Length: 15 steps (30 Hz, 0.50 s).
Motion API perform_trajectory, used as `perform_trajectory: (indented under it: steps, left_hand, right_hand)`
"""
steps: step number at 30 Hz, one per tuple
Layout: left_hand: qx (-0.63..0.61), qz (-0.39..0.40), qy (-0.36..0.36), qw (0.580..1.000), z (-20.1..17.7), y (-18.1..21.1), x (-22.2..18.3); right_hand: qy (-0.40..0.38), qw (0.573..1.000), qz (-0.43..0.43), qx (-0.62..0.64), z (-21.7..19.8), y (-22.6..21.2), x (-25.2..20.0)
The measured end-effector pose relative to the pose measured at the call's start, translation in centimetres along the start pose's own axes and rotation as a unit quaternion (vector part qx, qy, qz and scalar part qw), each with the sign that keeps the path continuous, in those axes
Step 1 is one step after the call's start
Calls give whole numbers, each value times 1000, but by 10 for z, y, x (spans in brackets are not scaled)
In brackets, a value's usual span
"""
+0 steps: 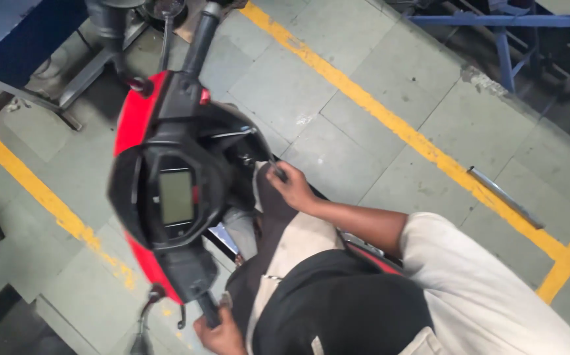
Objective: The person inserts a key into the scooter's ignition and turns it on, then stands beside the scooter holding the handlebar while the digital dashboard powers on. They press the throttle so the display shows changing speed values, watch the readings, then step away from the scooter.
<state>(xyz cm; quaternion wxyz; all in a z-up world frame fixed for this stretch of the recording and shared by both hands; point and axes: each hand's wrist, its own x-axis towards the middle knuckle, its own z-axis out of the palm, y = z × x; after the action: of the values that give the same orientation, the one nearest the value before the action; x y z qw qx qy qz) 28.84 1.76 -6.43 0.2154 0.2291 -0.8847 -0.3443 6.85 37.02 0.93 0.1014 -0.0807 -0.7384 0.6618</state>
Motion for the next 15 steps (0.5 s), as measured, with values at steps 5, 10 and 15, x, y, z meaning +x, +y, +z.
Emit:
perform_trajectory:
  steps: [5,10,15]
  left_hand:
    - [146,30,2,989,-31,71,16]
    - [76,64,45,994,-56,164,-8]
    - [-510,-356,-166,766,-32,156,-13]
  right_hand:
    - [-1,997,-38,64,-2,2,53]
    - [-30,998,-1,53,3,2,79]
    - [-61,970,-233,-19,16,-2,92]
